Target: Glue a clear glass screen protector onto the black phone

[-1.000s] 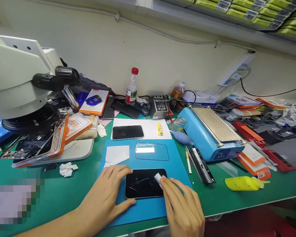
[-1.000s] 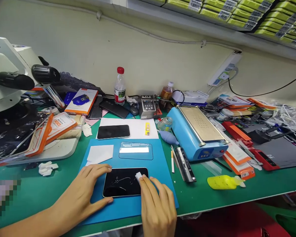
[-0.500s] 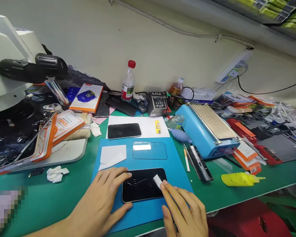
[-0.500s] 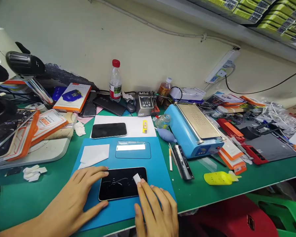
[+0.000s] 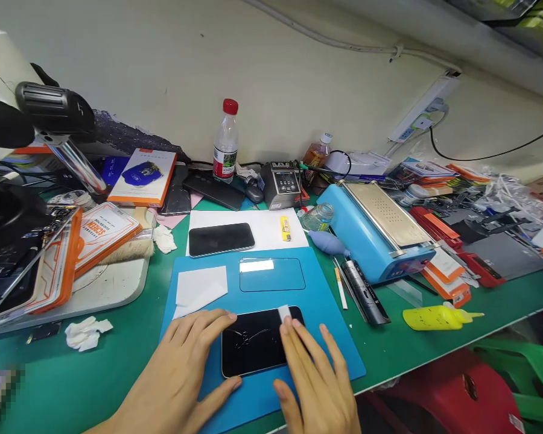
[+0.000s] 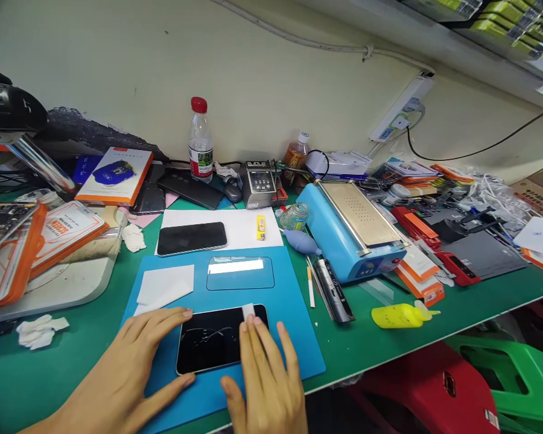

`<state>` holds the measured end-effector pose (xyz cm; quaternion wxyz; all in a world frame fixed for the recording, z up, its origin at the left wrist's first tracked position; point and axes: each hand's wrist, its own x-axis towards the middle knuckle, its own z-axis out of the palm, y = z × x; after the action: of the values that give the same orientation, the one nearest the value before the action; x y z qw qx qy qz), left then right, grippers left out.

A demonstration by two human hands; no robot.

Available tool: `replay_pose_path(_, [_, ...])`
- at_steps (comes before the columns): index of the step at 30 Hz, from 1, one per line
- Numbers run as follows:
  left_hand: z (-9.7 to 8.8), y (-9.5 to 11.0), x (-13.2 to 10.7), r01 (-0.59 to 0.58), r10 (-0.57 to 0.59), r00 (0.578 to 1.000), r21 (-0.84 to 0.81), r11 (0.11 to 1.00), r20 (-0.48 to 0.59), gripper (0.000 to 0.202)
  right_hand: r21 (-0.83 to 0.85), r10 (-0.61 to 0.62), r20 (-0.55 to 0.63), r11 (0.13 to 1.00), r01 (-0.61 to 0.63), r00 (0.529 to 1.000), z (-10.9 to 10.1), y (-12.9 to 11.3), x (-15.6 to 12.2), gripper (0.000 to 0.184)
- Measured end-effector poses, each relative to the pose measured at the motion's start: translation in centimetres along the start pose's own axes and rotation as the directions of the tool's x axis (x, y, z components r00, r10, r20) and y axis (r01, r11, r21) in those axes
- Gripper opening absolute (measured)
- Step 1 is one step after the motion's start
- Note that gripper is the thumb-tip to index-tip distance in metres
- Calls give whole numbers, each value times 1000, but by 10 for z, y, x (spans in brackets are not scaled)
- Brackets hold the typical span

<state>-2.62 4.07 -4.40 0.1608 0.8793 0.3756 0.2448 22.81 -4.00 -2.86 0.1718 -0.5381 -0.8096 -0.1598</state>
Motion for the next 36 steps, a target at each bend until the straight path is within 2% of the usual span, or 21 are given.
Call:
replay_pose_path(3, [0,-1,0,-11,11,1000,-15,1000,-4,61,-21,-116,30,993,117,993,1,-4,-3,55])
replay_pose_path(5, [1,-1,0,-10,10,1000,-24,1000,0,62,-32,-142,45,989,143,989,-1,-1,-7,54])
replay_pose_path(9, [2,-1,0,25,-24,1000,-21,999,20,63,-50,50,6,998,-49,999,-2,-1,-2,51])
replay_pose_path(11, [3,-1,-1,40,-39,999,-18,999,24,62,-32,81,-14,996,-81,997,3,-7,4,53])
replay_pose_path(16, [3,-2,-2,50,-50,999,-27,998,13,66,11,-145,-23,989,146,989,9,-14,1,56])
replay_pose_path(17, [3,-1,-2,58,-57,998,-31,998,14,67,-3,-150,-14,989,150,989,7,-11,-1,54])
replay_pose_path(22, [-1,4,2,99,-96,994,-55,994,55,75,-4,82,-45,997,-83,996,7,-8,9,49])
replay_pose_path(25, [-1,5,4,84,-81,995,-70,994,52,82,51,22,-54,999,-19,998,16,-20,19,52])
replay_pose_path(29, [-3,6,4,96,-91,994,-96,991,61,88,63,-99,-45,993,101,994,17,-24,16,53])
replay_pose_path(34, [-4,7,4,163,-151,982,-102,981,115,94,52,10,-48,999,-7,999,14,-22,26,47])
replay_pose_path(36, [-4,6,4,161,-150,982,-94,982,115,98,88,-23,-42,996,26,999,17,-28,34,49])
